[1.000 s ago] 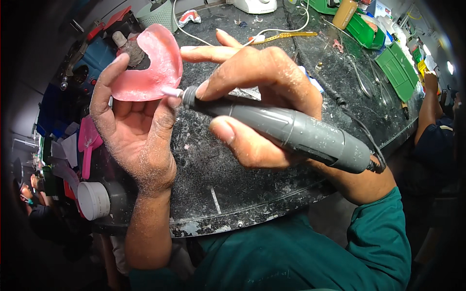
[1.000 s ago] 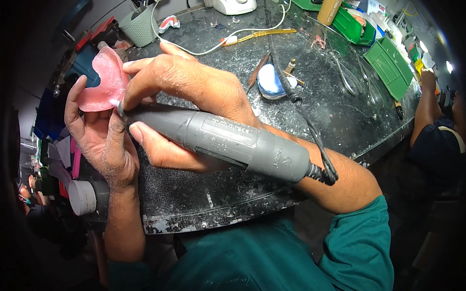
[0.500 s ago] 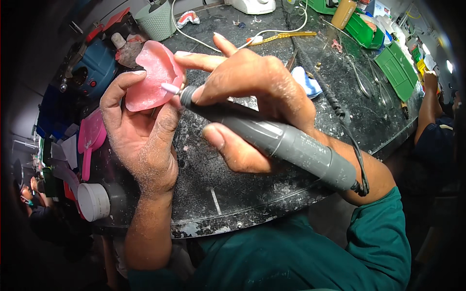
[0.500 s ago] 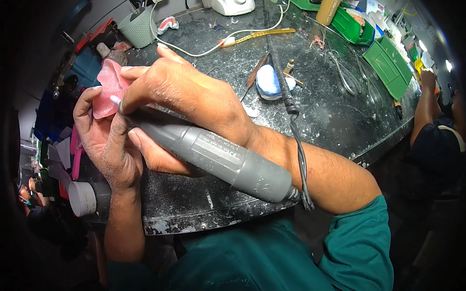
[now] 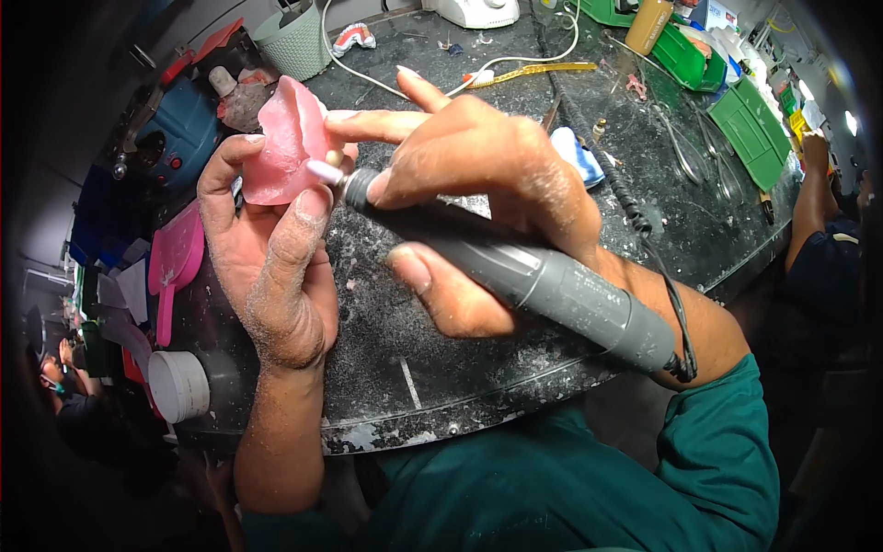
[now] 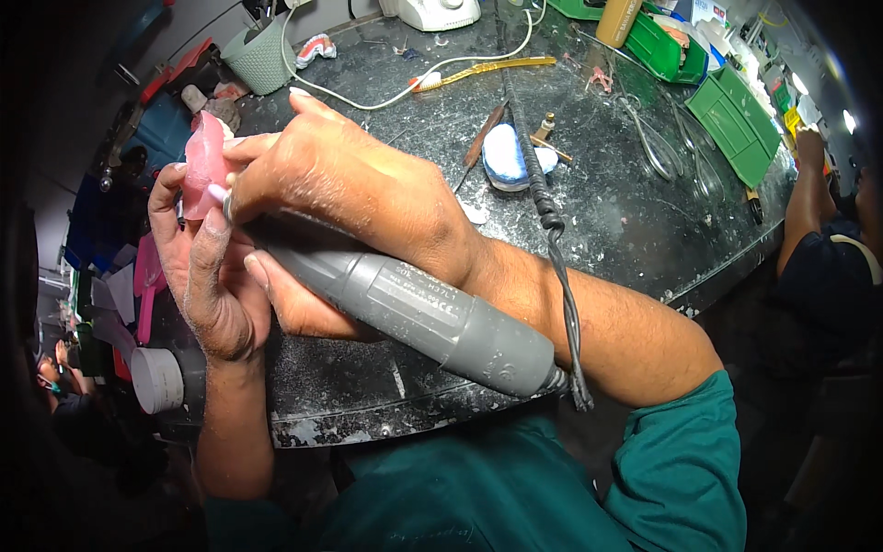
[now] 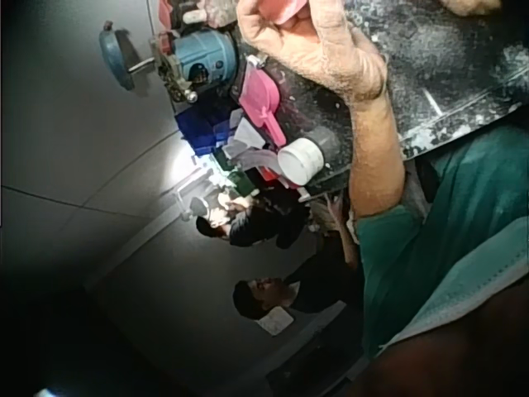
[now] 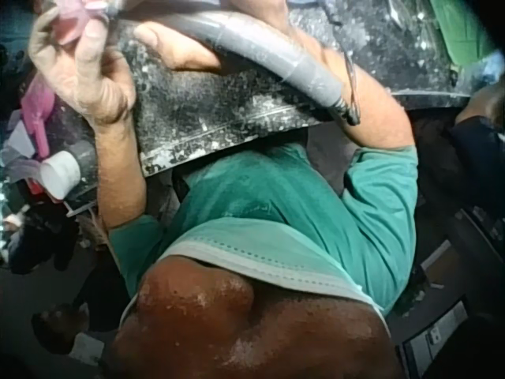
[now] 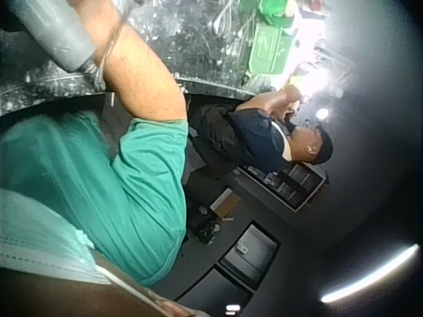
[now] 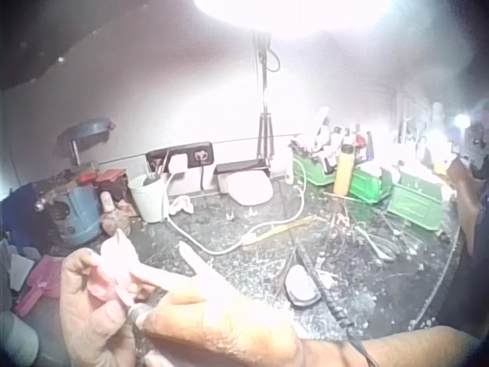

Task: The person grinds and shapes a denture using a rotary handpiece, changes the tool bit, and polishes the denture base and teeth with the rotary tool.

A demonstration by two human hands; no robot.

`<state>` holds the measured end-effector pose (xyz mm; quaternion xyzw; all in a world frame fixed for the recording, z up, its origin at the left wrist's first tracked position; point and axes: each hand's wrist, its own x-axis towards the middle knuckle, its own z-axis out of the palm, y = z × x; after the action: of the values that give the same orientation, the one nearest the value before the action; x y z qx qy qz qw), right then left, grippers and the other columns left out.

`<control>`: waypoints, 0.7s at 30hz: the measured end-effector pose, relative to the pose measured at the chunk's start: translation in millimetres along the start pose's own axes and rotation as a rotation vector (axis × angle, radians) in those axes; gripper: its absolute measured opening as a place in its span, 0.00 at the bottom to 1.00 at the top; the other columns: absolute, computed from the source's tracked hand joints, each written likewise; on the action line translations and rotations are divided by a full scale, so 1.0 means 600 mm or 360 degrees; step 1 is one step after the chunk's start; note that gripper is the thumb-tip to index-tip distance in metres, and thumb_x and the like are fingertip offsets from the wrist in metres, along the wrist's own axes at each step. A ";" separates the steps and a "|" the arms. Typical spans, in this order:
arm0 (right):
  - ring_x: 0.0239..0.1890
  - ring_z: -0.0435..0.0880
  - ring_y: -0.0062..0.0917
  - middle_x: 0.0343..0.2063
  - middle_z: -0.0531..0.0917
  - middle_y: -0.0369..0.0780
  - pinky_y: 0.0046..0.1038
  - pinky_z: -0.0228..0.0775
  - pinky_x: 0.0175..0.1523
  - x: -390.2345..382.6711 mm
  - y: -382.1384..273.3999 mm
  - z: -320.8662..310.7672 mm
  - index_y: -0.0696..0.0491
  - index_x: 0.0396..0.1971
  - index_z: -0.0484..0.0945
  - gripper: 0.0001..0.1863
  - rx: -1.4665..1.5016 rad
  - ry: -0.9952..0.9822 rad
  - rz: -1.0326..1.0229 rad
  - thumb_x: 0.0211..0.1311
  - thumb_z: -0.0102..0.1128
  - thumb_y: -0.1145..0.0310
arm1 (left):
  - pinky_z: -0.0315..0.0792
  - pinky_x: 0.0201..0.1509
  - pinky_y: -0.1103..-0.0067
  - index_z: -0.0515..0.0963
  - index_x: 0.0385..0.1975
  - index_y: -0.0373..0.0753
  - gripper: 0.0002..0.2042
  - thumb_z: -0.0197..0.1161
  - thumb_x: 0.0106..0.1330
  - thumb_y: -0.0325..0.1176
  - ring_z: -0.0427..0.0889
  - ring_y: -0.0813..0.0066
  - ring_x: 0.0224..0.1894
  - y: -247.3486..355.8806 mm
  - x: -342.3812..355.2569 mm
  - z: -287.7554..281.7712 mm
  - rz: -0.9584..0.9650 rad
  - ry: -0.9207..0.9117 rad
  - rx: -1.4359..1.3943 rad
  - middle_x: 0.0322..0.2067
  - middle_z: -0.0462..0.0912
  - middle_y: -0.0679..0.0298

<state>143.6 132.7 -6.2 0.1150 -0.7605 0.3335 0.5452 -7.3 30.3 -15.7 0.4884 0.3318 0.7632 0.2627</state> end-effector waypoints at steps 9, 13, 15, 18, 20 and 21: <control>0.55 0.82 0.33 0.39 0.82 0.36 0.51 0.58 0.68 -0.002 -0.005 0.003 0.52 0.42 0.79 0.19 -0.0042 0.0103 -0.0057 0.47 0.71 0.71 | 0.61 0.67 0.72 0.59 0.63 0.40 0.29 0.60 0.62 0.25 0.69 0.67 0.60 0.004 -0.002 0.003 0.0071 -0.0026 0.0055 0.57 0.68 0.57; 0.55 0.82 0.33 0.39 0.82 0.35 0.53 0.56 0.68 -0.003 -0.002 0.008 0.52 0.42 0.79 0.19 -0.0028 0.0090 -0.0063 0.47 0.71 0.70 | 0.61 0.68 0.71 0.59 0.63 0.41 0.29 0.60 0.61 0.25 0.69 0.67 0.60 0.007 -0.001 0.004 0.0097 -0.0076 0.0046 0.57 0.67 0.57; 0.54 0.82 0.33 0.38 0.82 0.35 0.53 0.55 0.69 -0.003 -0.002 0.006 0.51 0.42 0.79 0.19 -0.0008 0.0169 -0.0111 0.46 0.71 0.69 | 0.61 0.68 0.70 0.59 0.63 0.42 0.29 0.60 0.61 0.24 0.69 0.66 0.61 0.008 -0.001 0.009 0.0058 0.0002 0.0142 0.57 0.67 0.57; 0.54 0.82 0.34 0.38 0.82 0.35 0.53 0.54 0.69 0.003 -0.011 0.002 0.51 0.42 0.79 0.20 -0.0059 -0.0036 0.0013 0.46 0.72 0.70 | 0.61 0.68 0.69 0.59 0.63 0.42 0.29 0.59 0.61 0.24 0.69 0.66 0.61 0.007 -0.001 -0.002 0.0115 -0.0063 0.0074 0.57 0.67 0.57; 0.54 0.82 0.34 0.38 0.82 0.35 0.54 0.54 0.69 0.000 -0.006 0.004 0.51 0.42 0.79 0.20 -0.0043 0.0059 -0.0019 0.45 0.72 0.69 | 0.61 0.68 0.69 0.59 0.63 0.42 0.29 0.59 0.61 0.24 0.69 0.65 0.61 0.004 -0.001 0.001 0.0102 -0.0062 0.0076 0.57 0.67 0.57; 0.54 0.82 0.34 0.38 0.82 0.35 0.54 0.54 0.69 0.000 -0.006 0.002 0.51 0.42 0.79 0.20 -0.0047 0.0059 -0.0019 0.45 0.72 0.69 | 0.61 0.68 0.69 0.59 0.63 0.42 0.29 0.59 0.61 0.24 0.69 0.65 0.61 0.002 -0.002 0.002 0.0088 -0.0059 0.0082 0.57 0.67 0.57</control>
<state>144.8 129.4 -5.2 0.1052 -0.7545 0.3209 0.5628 -5.8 29.0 -14.8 0.5180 0.3329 0.7522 0.2348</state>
